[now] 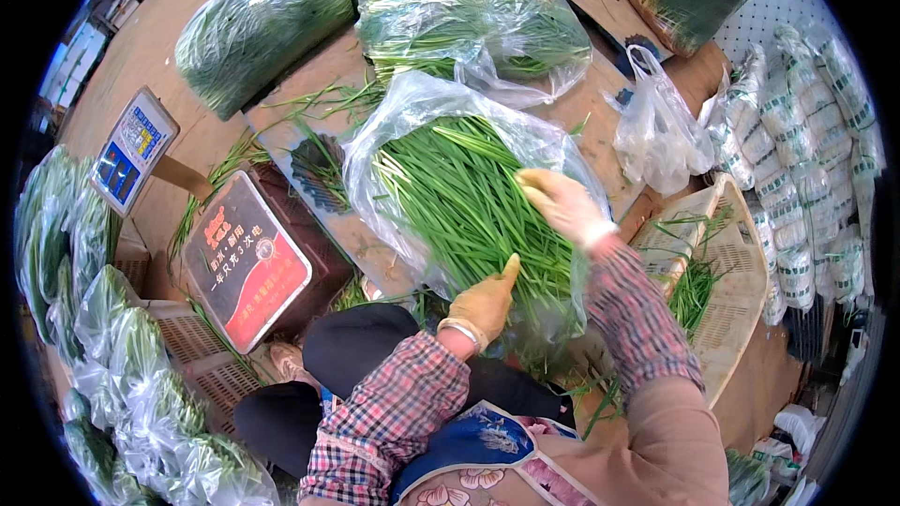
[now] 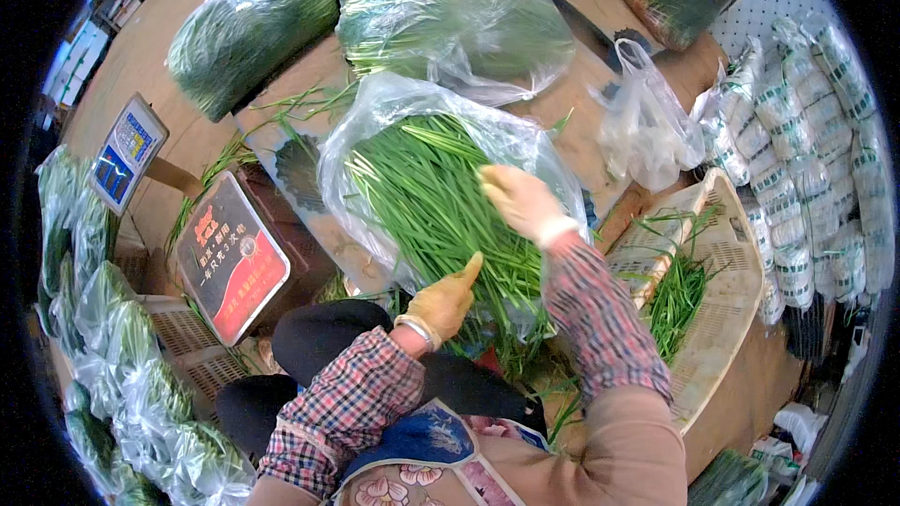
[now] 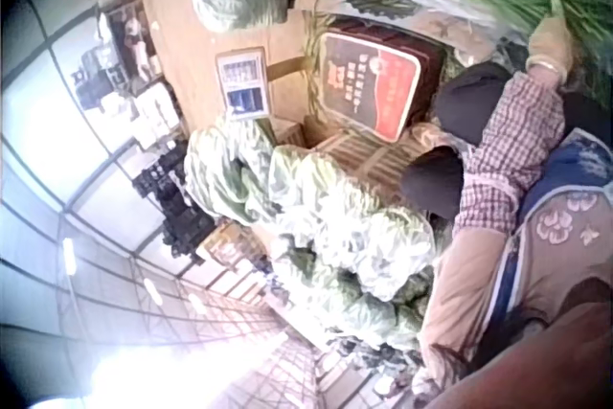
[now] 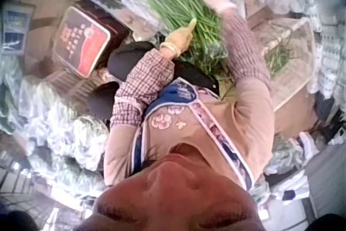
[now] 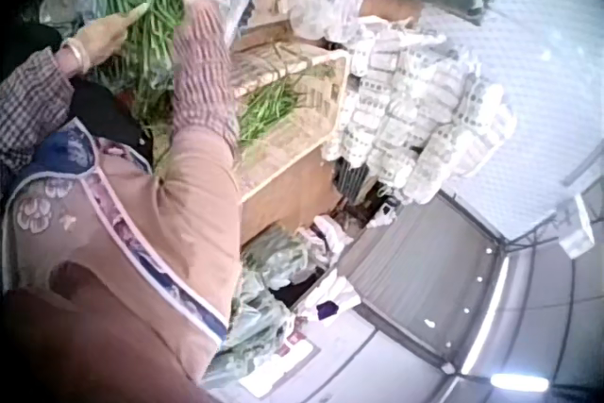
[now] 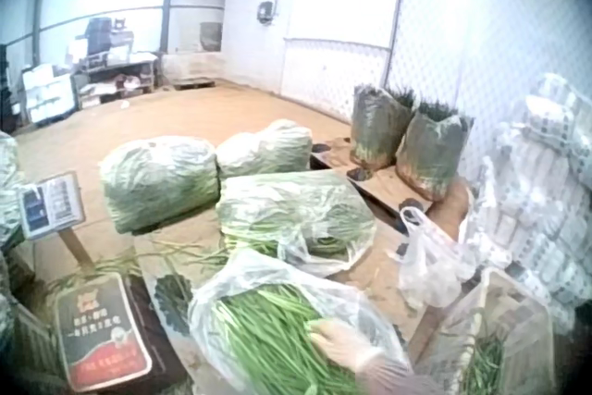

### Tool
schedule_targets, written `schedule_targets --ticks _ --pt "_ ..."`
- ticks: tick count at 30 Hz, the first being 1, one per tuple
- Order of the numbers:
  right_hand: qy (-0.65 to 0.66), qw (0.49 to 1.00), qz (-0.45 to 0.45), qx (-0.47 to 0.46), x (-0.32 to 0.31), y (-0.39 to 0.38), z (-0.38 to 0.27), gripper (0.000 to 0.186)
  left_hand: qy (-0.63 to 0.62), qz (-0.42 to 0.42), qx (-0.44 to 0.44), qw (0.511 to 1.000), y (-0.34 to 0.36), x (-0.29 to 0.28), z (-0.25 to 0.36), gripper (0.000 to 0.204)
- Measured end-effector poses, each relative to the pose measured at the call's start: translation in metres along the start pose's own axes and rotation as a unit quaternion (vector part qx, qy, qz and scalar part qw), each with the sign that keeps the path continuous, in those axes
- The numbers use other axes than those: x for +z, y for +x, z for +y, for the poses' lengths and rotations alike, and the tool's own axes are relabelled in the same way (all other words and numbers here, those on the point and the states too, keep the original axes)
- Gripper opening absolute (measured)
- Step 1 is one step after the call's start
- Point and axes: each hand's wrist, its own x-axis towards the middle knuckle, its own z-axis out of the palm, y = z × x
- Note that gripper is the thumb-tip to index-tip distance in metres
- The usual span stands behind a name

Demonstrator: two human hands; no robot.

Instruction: The person bundles bunches of green onions, weighs them on a scale, and places them into plastic bags.

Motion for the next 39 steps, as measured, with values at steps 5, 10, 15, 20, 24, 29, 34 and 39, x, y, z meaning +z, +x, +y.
schedule_targets --ticks 5,10,15,20,24,29,34,39 --pt "-0.257 0.966 0.024 0.027 0.08 0.072 -0.011 0.028 0.011 -0.014 -0.051 0.999 0.005 -0.007 -0.015 0.059" --pt "-0.087 0.972 0.134 -0.17 0.093 0.051 -0.023 0.018 -0.011 -0.014 -0.055 0.998 0.017 -0.019 -0.018 0.061" --pt "0.223 0.958 0.05 0.175 0.044 0.019 -0.045 0.039 0.014 0.094 -0.009 0.995 0.026 -0.004 -0.007 0.048" --pt "-0.256 0.952 -0.168 -0.015 0.093 0.015 -0.043 0.048 0.073 -0.009 -0.015 0.997 0.027 -0.004 -0.004 0.028" --pt "-0.061 0.998 -0.017 -0.016 0.1 0.009 -0.024 0.023 0.083 -0.026 -0.012 0.996 0.025 0.006 -0.016 0.039" --pt "0.427 0.86 0.249 0.128 0.006 -0.01 -0.022 0.028 0.083 -0.02 0.02 0.996 0.024 -0.001 -0.004 0.066" --pt "0.293 0.916 0.15 0.231 0.01 0.009 -0.023 0.026 0.068 -0.033 -0.001 0.997 0.028 0.006 -0.009 0.056" --pt "-0.025 0.979 0.04 0.197 0.066 0.039 -0.007 0.047 0.052 -0.055 -0.018 0.997 0.027 0.001 -0.015 0.056"
